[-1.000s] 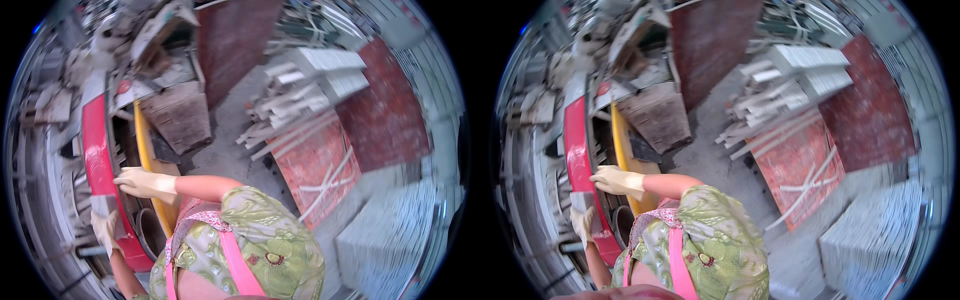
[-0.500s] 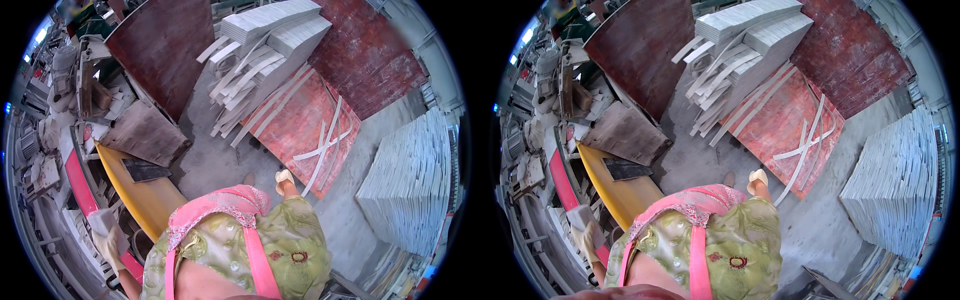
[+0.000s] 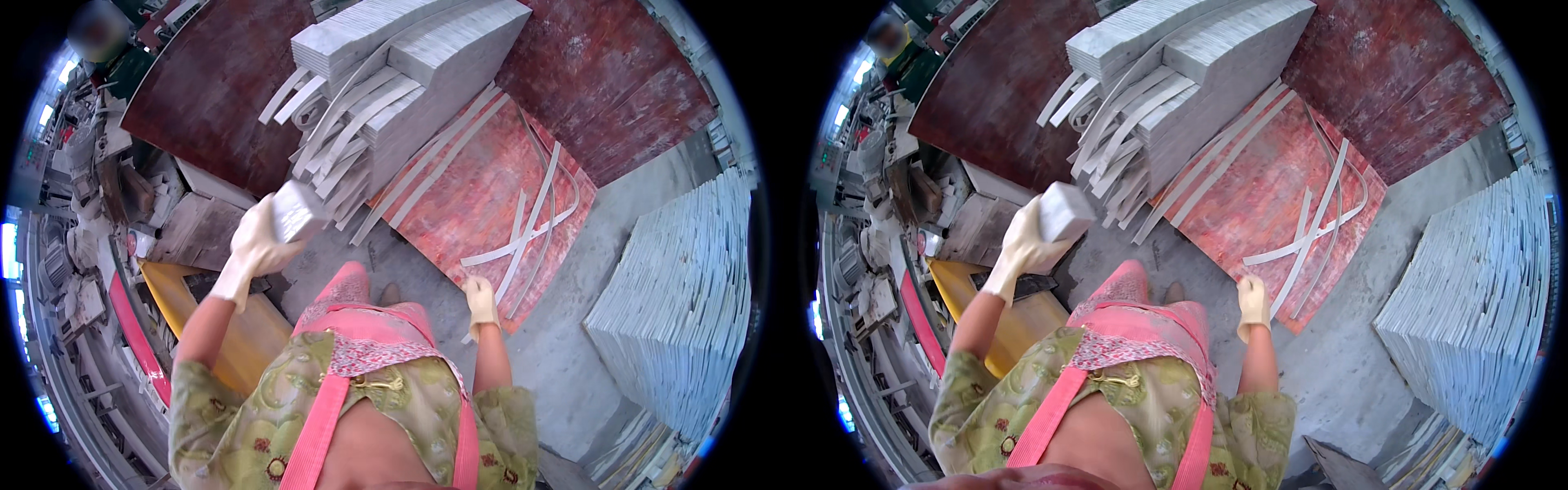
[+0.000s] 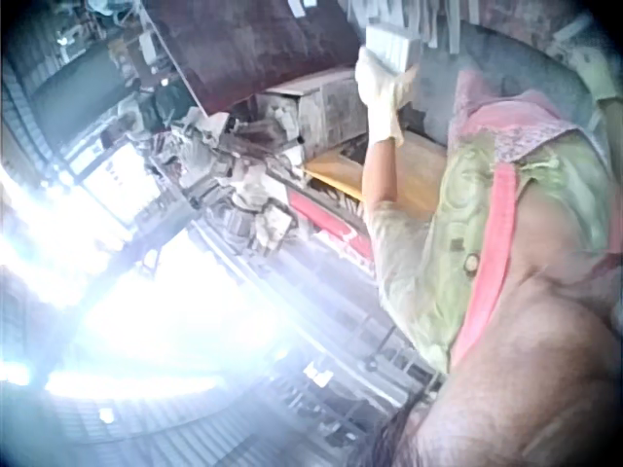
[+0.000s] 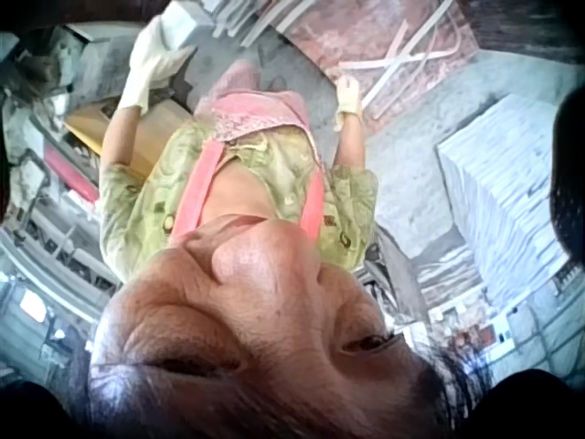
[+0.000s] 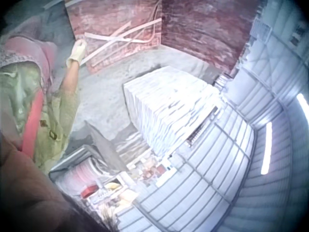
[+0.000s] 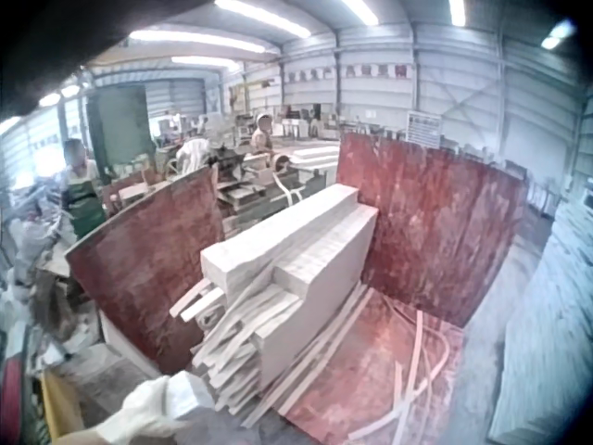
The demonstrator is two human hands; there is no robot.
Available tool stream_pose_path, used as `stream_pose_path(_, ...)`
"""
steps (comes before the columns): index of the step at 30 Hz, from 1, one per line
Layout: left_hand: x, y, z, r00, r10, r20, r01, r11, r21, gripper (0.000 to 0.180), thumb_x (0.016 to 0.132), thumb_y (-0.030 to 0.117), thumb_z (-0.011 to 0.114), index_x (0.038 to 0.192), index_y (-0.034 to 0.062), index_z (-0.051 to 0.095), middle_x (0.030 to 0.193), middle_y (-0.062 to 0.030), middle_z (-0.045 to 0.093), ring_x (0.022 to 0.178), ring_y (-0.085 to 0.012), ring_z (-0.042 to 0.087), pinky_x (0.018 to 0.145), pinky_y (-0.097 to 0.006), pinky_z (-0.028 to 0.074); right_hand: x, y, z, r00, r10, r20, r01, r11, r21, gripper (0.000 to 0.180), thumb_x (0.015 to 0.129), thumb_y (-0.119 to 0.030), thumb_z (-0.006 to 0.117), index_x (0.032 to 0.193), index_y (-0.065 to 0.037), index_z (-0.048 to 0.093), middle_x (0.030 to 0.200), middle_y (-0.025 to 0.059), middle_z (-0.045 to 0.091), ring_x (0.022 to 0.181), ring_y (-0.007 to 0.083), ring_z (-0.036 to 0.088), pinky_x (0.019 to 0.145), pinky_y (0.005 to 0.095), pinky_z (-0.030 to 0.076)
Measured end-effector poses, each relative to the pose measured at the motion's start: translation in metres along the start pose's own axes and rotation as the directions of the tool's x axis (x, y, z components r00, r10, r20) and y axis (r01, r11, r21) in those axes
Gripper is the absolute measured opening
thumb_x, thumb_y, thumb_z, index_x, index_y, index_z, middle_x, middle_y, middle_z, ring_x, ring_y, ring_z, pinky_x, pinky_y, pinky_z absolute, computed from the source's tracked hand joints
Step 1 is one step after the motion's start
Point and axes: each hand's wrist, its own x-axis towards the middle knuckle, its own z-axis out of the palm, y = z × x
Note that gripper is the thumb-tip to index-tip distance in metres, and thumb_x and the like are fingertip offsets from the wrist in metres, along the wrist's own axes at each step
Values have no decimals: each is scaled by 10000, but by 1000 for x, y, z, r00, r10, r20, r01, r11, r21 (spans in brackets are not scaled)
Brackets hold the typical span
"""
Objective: The person repeatedly picks up rectangular planks and presses them against a red rotating sanding drum to smooth the surfaces. After sanding, the person stacks the finished planks on a nearby table.
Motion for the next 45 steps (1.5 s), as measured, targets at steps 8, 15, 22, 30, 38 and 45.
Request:
stream_pose_path(8, 209, 114, 32, 799, 499, 337, -593, 749, 296, 961, 649, 280, 914, 1446, -29, 474, 1254, -208, 663, 1159, -380, 657, 981, -436, 556, -151, 115, -35, 798, 579, -168, -588, 809, -9, 330, 951, -237, 565, 805, 43, 661, 727, 105, 645, 669, 199, 573, 627, 434, 491)
stream_pose_path(15, 376, 141, 60, 462, 769, 442, -855, 254, 451, 1000, 611, 254, 946, 1434, -62, 474, 1242, -127, 667, 1141, -284, 647, 1023, -349, 528, -201, 135, 8, 588, 784, -196, -763, 619, 186, 330, 975, -262, 555, 823, 21, 631, 715, 31, 585, 639, 157, 540, 556, 384, 459)
stream_pose_path(22, 457, 136, 77, 361, 756, 546, -910, 157, 384, 1005, 585, 206, 950, 1441, -61, 495, 1257, -112, 654, 1211, -245, 632, 1098, -334, 483, -120, -1, 11, 770, 598, -221, -532, 794, 296, 252, 920, -242, 683, 861, -1, 642, 760, 134, 675, 653, 308, 630, 596, 456, 493)
stream_pose_path(30, 466, 134, 79, 459, 717, 525, -879, 278, 388, 1041, 626, 258, 945, 1492, -37, 449, 1352, -116, 627, 1310, -242, 591, 1175, -339, 437, -43, -12, -14, 851, 416, -321, -378, 909, 178, 223, 917, -211, 742, 876, -14, 646, 770, 127, 694, 691, 319, 685, 617, 469, 540)
stream_pose_path(38, 449, 137, 69, 511, 715, 478, -798, 188, 572, 1157, 739, 400, 878, 1640, 6, 267, 1674, -144, 356, 1575, -270, 304, 1307, -416, 241, 31, -33, -47, 782, 593, -192, -428, 735, 526, 289, 988, -235, 684, 979, 54, 688, 871, 107, 730, 717, 178, 678, 653, 331, 560)
stream_pose_path(45, 472, 139, 101, 570, 689, 448, -819, 432, 376, 1337, 597, 226, 970, 1649, -19, 181, 1693, -157, 310, 1594, -315, 258, 1308, -449, 264, 46, -25, -65, 791, 570, -223, -398, 756, 520, 284, 993, -243, 673, 899, 24, 700, 836, 70, 705, 709, 134, 642, 658, 278, 529)
